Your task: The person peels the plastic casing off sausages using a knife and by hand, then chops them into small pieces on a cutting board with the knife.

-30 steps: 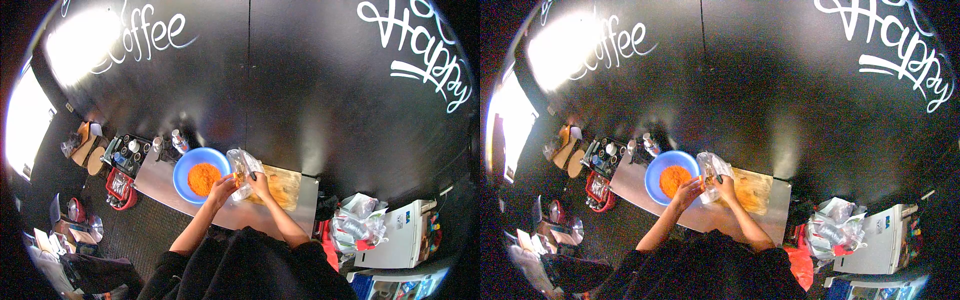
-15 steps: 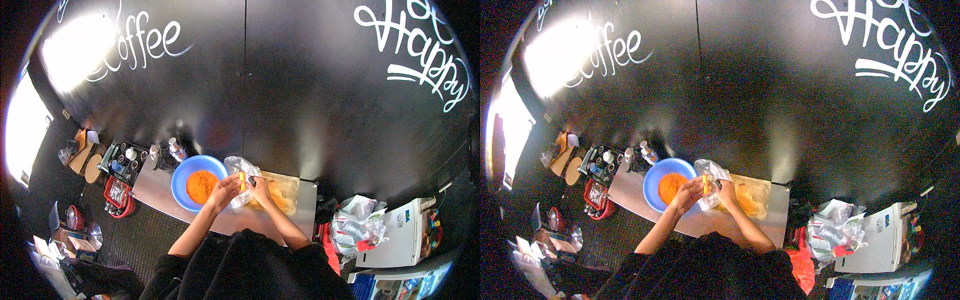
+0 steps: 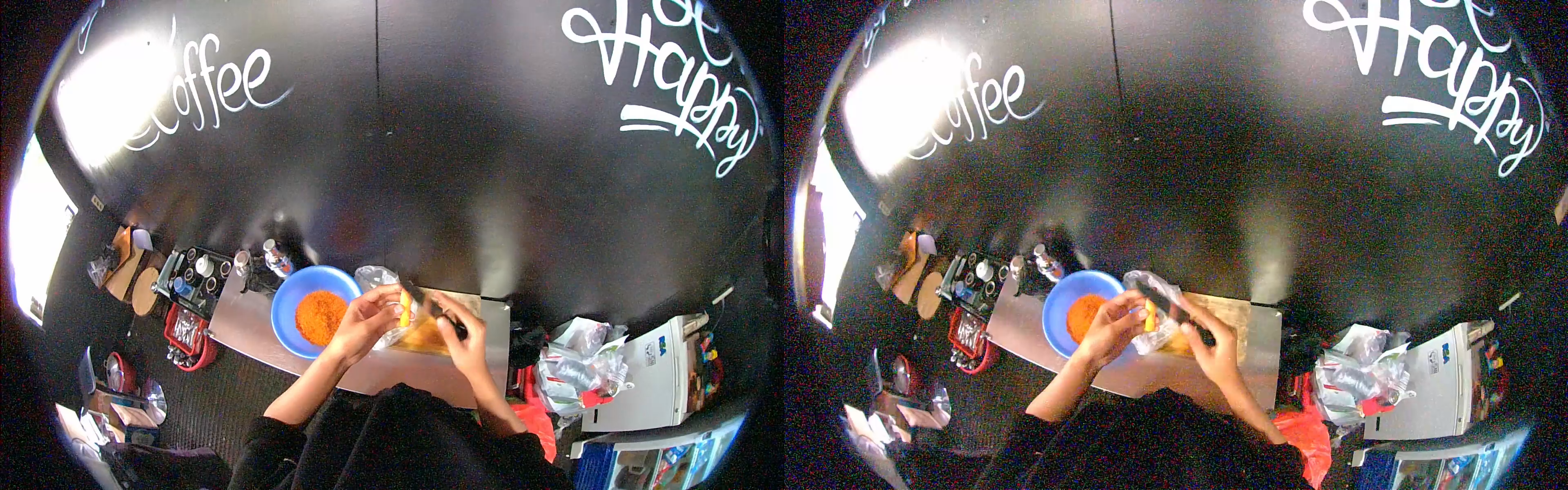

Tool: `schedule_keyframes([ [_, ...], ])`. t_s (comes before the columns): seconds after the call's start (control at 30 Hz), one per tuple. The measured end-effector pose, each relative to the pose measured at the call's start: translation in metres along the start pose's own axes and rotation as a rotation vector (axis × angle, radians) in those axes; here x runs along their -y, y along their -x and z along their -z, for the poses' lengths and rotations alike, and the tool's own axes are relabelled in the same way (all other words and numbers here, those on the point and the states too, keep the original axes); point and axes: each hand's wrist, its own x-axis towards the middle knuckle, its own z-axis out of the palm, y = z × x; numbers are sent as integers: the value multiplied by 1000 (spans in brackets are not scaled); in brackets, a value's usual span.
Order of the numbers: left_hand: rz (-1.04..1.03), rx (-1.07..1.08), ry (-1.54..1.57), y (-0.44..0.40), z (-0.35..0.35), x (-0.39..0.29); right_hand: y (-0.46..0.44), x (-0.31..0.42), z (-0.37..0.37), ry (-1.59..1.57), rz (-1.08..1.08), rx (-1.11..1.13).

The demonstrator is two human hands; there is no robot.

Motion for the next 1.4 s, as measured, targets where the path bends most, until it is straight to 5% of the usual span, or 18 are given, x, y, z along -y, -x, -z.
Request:
schedule_keyframes([
  [0.07, 25, 17, 30, -1, -8, -4, 4, 17, 9, 135, 144, 130],
  [0.3, -112, 73, -368, -3, -28, 5, 15, 32, 25, 235, 109, 192],
  [0.57, -11, 152, -323, -7, -39, 8, 25, 47, 42, 336, -44, 233],
  [0.83, 33, 222, -224, -6, -47, 20, 32, 48, 50, 436, 120, 107],
  [1.1, 50, 208, -21, -2, -46, 28, 34, 55, 55, 360, 32, 172],
  [1.4, 64, 170, -109, 4, -48, 23, 35, 48, 47, 405, 125, 115],
])
